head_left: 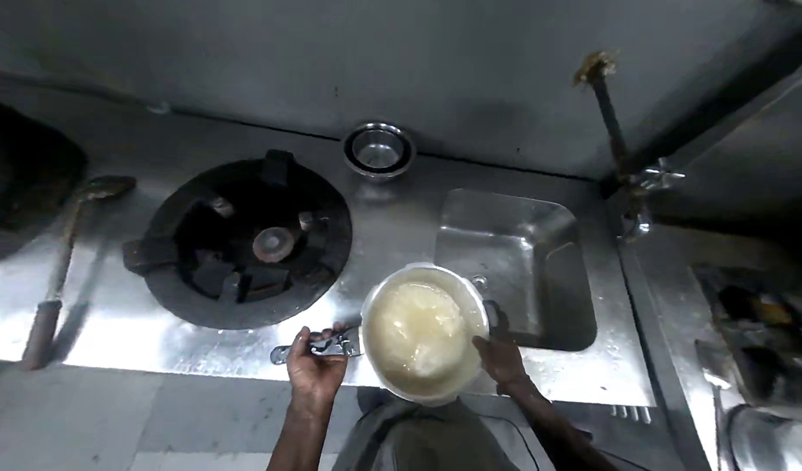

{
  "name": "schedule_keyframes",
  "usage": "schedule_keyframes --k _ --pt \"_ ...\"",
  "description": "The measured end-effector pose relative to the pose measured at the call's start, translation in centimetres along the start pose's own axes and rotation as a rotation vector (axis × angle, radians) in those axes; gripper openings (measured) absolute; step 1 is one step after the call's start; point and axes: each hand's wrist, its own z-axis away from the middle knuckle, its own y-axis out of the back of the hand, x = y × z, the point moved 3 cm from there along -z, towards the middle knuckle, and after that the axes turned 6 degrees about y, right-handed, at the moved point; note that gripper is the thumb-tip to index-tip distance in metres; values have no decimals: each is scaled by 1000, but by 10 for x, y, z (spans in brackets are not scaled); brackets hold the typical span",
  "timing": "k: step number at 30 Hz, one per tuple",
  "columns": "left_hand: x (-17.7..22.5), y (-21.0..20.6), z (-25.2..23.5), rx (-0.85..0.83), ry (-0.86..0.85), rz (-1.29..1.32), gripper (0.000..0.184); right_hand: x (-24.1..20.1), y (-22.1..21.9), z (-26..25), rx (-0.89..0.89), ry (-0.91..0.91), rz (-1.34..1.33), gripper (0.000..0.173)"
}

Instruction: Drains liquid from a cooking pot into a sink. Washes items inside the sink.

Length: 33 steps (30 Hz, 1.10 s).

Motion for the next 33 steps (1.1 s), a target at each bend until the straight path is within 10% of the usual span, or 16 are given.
schedule_keyframes --k 14,22,33 --pt "30 -48 68 -95 -222 -162 55 5 -19 -11 -313 245 -352 78" --pt "26 -76 90 -91 -310 -237 56 15 -29 6 -356 114 -586 32" --pt "-4 -115 92 -59 -372 -394 50 29 -24 -15 -399 13 -794 29"
